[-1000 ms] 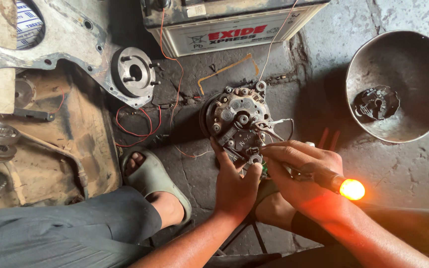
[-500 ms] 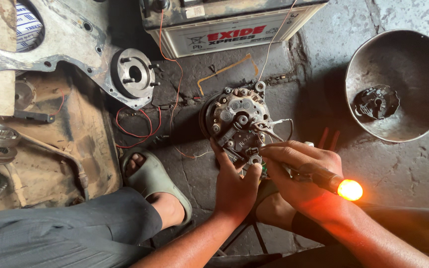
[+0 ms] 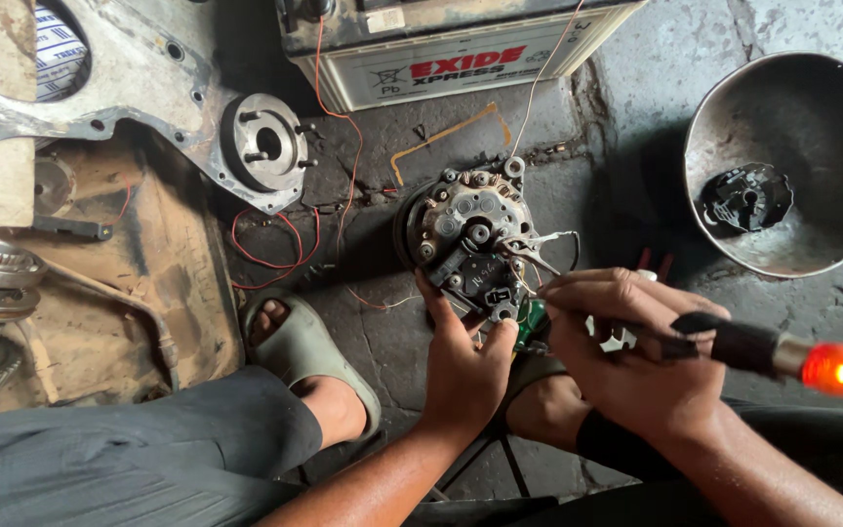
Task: The person sits on the floor and uses a test light connected to a car battery to check continuity on a small electrical component. They repeatedly touch the test light to various terminals on the component, observing the light to diagnose the circuit.
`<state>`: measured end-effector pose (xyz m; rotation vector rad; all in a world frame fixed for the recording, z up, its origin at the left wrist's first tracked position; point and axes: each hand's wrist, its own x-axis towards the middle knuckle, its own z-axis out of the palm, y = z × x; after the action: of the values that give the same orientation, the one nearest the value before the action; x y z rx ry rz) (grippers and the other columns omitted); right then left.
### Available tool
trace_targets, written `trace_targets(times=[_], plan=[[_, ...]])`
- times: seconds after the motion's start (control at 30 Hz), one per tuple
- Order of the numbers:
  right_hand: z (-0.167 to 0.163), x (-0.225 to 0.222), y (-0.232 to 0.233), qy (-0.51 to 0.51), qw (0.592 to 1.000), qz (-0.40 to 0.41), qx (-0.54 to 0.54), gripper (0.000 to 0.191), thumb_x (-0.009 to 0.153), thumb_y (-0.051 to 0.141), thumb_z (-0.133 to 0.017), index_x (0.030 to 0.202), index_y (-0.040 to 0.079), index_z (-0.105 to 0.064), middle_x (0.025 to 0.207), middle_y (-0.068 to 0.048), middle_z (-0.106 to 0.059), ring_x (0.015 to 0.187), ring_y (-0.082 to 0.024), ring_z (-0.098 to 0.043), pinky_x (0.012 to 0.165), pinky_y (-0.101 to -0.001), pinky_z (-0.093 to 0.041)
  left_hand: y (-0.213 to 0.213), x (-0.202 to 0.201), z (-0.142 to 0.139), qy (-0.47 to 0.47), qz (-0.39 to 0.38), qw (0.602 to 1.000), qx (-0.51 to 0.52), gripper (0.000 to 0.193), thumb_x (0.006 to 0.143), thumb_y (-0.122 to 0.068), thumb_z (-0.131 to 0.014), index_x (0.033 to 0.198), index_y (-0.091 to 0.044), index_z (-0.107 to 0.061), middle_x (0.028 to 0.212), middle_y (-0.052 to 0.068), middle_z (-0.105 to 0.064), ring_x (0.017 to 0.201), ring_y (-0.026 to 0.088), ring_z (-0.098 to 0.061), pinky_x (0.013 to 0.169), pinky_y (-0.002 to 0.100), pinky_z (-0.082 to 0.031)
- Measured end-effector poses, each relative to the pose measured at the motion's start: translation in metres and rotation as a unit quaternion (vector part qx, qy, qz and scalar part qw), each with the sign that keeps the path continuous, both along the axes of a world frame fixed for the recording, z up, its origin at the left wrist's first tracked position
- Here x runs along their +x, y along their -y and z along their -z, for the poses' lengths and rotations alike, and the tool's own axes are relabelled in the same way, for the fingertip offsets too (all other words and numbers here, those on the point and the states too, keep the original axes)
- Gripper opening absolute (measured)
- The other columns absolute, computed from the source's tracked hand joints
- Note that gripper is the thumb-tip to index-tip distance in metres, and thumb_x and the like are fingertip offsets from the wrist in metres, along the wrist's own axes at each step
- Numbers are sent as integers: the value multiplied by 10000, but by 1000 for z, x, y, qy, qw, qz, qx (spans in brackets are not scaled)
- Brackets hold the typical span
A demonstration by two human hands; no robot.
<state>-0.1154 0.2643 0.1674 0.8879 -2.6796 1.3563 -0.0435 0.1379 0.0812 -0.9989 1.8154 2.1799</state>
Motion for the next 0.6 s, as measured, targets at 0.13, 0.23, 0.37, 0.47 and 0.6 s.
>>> trace_targets(times=[0.13, 0.23, 0.37, 0.47, 0.6], plan=[[1, -1, 2, 46, 999, 11, 13, 187, 804, -24, -761, 965, 58, -712, 968, -58, -774, 724, -105, -736, 619, -228, -575, -1, 1, 3, -15, -7, 1000, 0, 1093, 827, -80, -597, 1598, -78, 177, 1392, 227, -590, 1233, 310, -668, 1015, 371, -540], [2, -1, 4, 14, 999, -2, 33, 169, 810, -27, -756, 947, 65, -720, 968, -51, -781, 724, -107, -742, 629, -229, -581, -2, 2, 7, -7, -1, 1000, 6, 1095, 828, -78, -602, 1588, -73, 185, 1401, 234, -585, 1259, 306, -659, 1028, 366, -535], [3, -2, 4, -3, 999, -16, 43, 174, 823, -7, -755, 978, 68, -732, 1004, -57, -780, 781, -130, -761, 682, -241, -601, -1, 4, 10, -38, 4, 999, 8, 1094, 845, -73, -594, 1581, -67, 215, 1446, 244, -541, 1303, 326, -630, 1061, 377, -519], [8, -2, 6, 2, 998, -7, 67, 170, 826, 32, -780, 989, 74, -757, 982, -59, -783, 799, -149, -770, 709, -260, -605, -1, 4, 10, -21, 15, 1000, 5, 1103, 845, -80, -594, 1576, -84, 233, 1474, 239, -501, 1327, 326, -602, 1065, 381, -519], [13, -1, 7, 20, 994, 5, 103, 160, 806, 65, -798, 964, 78, -780, 915, -60, -788, 741, -158, -767, 670, -275, -597, 0, 3, 9, -10, 17, 1000, 14, 1107, 840, -77, -595, 1580, -103, 228, 1511, 236, -457, 1349, 334, -577, 1076, 390, -505]])
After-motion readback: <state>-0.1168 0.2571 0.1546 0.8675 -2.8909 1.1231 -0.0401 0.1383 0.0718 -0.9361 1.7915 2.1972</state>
